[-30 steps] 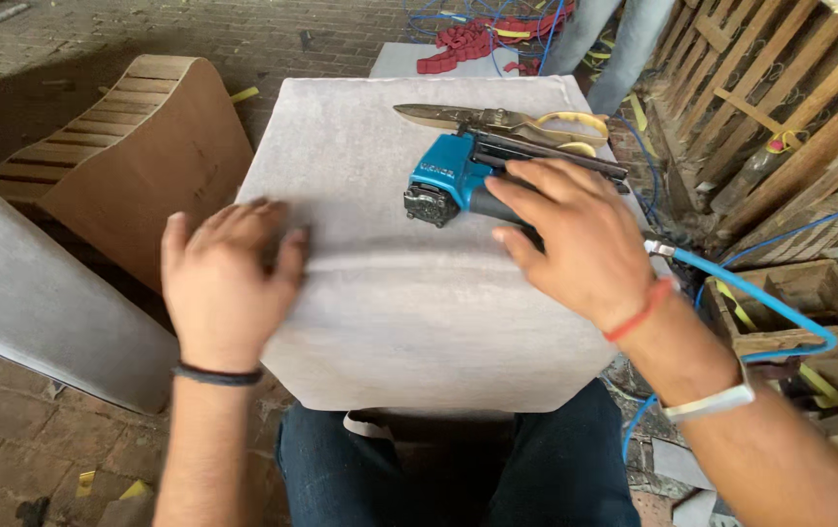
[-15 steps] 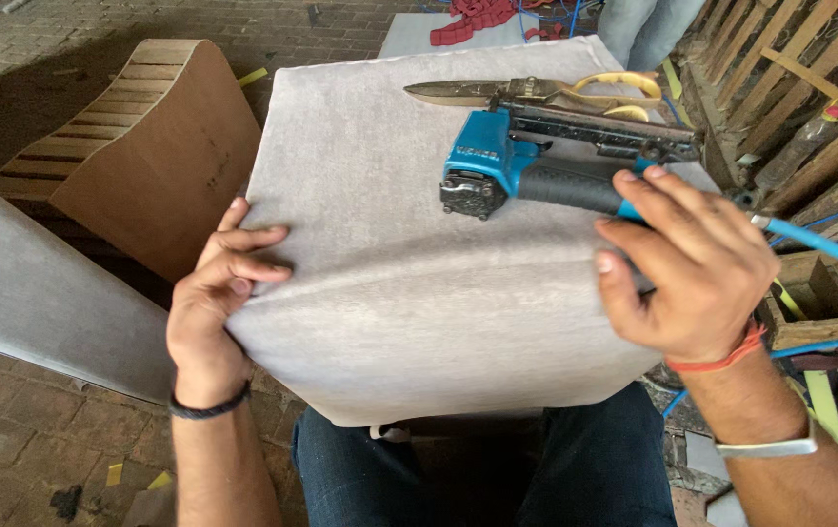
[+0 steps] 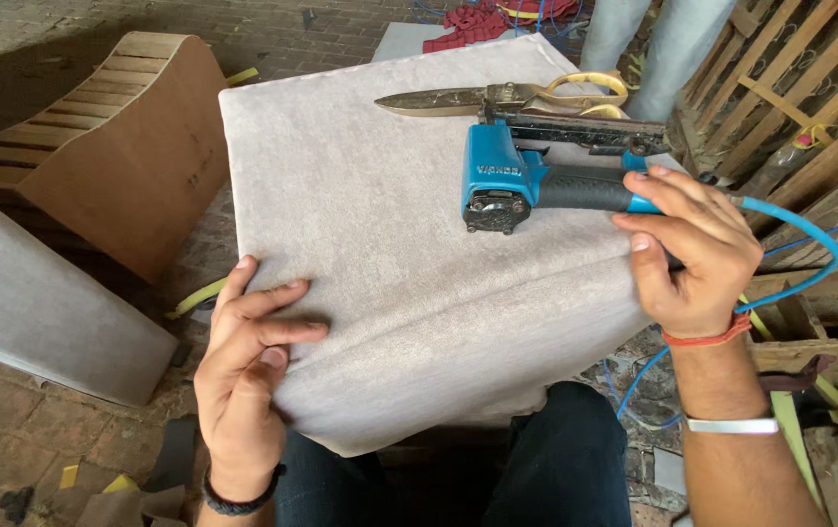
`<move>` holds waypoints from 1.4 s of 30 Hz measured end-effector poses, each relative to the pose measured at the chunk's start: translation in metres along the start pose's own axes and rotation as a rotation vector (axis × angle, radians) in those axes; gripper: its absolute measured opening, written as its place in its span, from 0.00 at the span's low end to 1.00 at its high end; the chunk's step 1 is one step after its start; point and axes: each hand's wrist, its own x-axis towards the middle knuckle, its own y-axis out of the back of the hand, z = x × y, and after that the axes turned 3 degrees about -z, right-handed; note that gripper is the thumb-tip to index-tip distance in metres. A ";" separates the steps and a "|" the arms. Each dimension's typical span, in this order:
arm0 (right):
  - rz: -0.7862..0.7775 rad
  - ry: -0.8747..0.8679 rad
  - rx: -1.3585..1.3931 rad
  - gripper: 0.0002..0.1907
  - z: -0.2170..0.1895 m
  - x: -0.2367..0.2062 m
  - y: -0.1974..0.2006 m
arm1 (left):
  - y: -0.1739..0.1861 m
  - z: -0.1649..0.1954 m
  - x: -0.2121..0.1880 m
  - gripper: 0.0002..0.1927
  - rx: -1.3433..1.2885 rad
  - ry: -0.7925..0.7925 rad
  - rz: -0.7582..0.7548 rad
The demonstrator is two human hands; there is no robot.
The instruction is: The person sits on the floor with a fabric-covered foam stool on their lap, using a pneumatic nail gun to staple the fabric along the edges of the wooden base. They fold and press the fabric taut, trim excess fabric with shears, and continue stapling around the underside.
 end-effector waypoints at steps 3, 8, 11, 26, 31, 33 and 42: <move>0.011 -0.027 -0.007 0.09 0.001 -0.003 -0.002 | -0.002 -0.002 -0.004 0.19 -0.023 -0.023 0.019; 0.029 -0.141 -0.018 0.09 -0.017 -0.010 -0.012 | 0.000 -0.013 -0.008 0.19 -0.063 -0.042 0.070; 0.075 -0.254 -0.041 0.09 -0.038 -0.018 -0.023 | 0.001 -0.017 -0.009 0.19 -0.081 -0.042 0.074; 0.059 -0.217 -0.032 0.04 -0.115 -0.021 -0.072 | 0.003 -0.027 -0.007 0.19 -0.086 -0.095 0.062; 0.133 -0.163 -0.103 0.05 -0.124 -0.008 -0.079 | 0.011 0.005 0.011 0.18 0.078 -0.078 -0.023; 0.134 -0.175 -0.098 0.05 -0.124 -0.006 -0.079 | 0.012 0.029 0.020 0.20 0.421 -0.125 -0.134; 0.108 -0.193 -0.083 0.06 -0.126 -0.012 -0.076 | -0.078 0.055 0.040 0.34 0.879 -0.236 -0.296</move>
